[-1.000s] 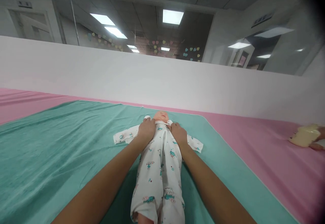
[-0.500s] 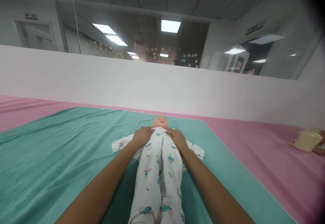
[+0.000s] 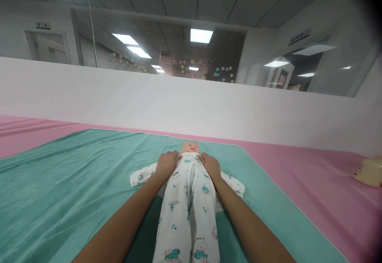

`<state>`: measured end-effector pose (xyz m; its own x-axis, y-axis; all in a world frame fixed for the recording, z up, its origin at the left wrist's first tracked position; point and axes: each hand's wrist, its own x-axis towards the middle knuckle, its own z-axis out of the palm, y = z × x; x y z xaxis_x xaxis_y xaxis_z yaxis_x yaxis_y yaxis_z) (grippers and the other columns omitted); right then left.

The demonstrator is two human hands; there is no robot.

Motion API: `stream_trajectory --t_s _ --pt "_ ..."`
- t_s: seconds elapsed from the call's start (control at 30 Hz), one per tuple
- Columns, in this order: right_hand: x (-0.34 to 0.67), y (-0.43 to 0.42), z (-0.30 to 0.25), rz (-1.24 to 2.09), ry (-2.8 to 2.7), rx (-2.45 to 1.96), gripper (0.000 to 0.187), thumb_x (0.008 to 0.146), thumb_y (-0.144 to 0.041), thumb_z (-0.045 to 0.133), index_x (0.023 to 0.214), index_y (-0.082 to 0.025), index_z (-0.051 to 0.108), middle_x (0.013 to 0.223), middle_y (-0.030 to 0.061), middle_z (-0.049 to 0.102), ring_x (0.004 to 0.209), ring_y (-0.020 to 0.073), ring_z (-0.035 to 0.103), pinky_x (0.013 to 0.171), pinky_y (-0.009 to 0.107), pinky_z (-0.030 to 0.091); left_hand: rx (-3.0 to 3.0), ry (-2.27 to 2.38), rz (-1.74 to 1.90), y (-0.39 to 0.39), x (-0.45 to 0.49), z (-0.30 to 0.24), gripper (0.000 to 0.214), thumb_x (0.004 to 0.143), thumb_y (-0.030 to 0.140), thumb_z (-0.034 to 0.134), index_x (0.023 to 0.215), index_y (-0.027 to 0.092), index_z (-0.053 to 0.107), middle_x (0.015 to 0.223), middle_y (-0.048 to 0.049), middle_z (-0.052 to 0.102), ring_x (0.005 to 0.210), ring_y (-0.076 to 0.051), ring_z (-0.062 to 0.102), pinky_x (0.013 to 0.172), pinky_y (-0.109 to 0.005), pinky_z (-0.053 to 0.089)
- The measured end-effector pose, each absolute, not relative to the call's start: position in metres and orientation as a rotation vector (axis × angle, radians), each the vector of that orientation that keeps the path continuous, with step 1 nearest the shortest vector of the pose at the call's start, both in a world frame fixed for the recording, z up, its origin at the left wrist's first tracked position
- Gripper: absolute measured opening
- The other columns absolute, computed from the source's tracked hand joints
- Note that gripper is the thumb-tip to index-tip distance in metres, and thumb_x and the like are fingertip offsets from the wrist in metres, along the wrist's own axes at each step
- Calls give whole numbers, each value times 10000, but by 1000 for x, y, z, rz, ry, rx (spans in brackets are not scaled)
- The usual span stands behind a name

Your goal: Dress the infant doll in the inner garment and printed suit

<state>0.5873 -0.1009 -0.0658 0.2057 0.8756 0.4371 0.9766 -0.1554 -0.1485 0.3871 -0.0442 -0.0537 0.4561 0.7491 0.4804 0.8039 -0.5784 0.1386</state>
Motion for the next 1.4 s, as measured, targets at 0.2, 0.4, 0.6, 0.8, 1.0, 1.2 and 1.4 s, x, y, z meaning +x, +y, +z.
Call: stream_trajectory --t_s 0.2,0.4,0.6,0.8,1.0,1.2,1.4 --pt "581 -120 -67 -543 -1748 -1960 293 952 -369 315 1004 -209 555 1006 66 615 959 204 510 768 290 312 -2497 -1145 -854 -65 381 -52 237 927 276 384 1040 184 572 1098 -106 565 1059 -246 464 880 -350 353" --pt "571 -156 -74 -551 -1844 -1924 150 889 -174 404 974 -175 528 1016 94 543 848 182 502 660 255 323 -2636 -1523 -699 -80 371 -57 292 942 255 295 974 150 566 992 -130 610 952 -246 555 804 -340 401" --pt "565 -180 -69 -192 -1679 -1963 154 890 -263 391 954 -180 503 980 67 537 729 139 527 592 236 296 -2744 -1734 -687 -82 362 -53 311 921 327 317 860 151 566 788 -132 656 754 -248 622 601 -290 386" --pt "568 -175 -67 50 -1541 -2029 201 867 -357 392 866 -188 502 672 20 550 619 162 475 555 247 245 -2930 -1738 -791 -79 352 -50 310 883 395 342 725 188 510 739 -62 656 679 -190 598 559 -249 366" --pt "582 -165 -74 257 -1439 -1759 350 837 -439 395 594 -195 458 603 7 525 605 147 434 591 250 287 -2914 -1799 -1203 -87 359 -56 394 864 505 316 690 197 490 734 -28 626 705 -184 555 592 -251 365" --pt "593 -160 -79 421 -1348 -1588 376 788 -481 407 538 -199 395 566 -21 463 602 134 396 560 238 295 -2799 -1826 -1312 -93 363 -53 435 873 478 302 595 196 483 672 -27 602 669 -172 520 606 -256 343" --pt "599 -160 -83 699 -1191 -1373 383 751 -559 434 607 -217 335 495 -72 297 464 89 265 435 216 236 -2636 -1747 -1586 -94 359 -53 388 869 465 318 598 206 420 596 15 510 617 -146 448 582 -241 311"
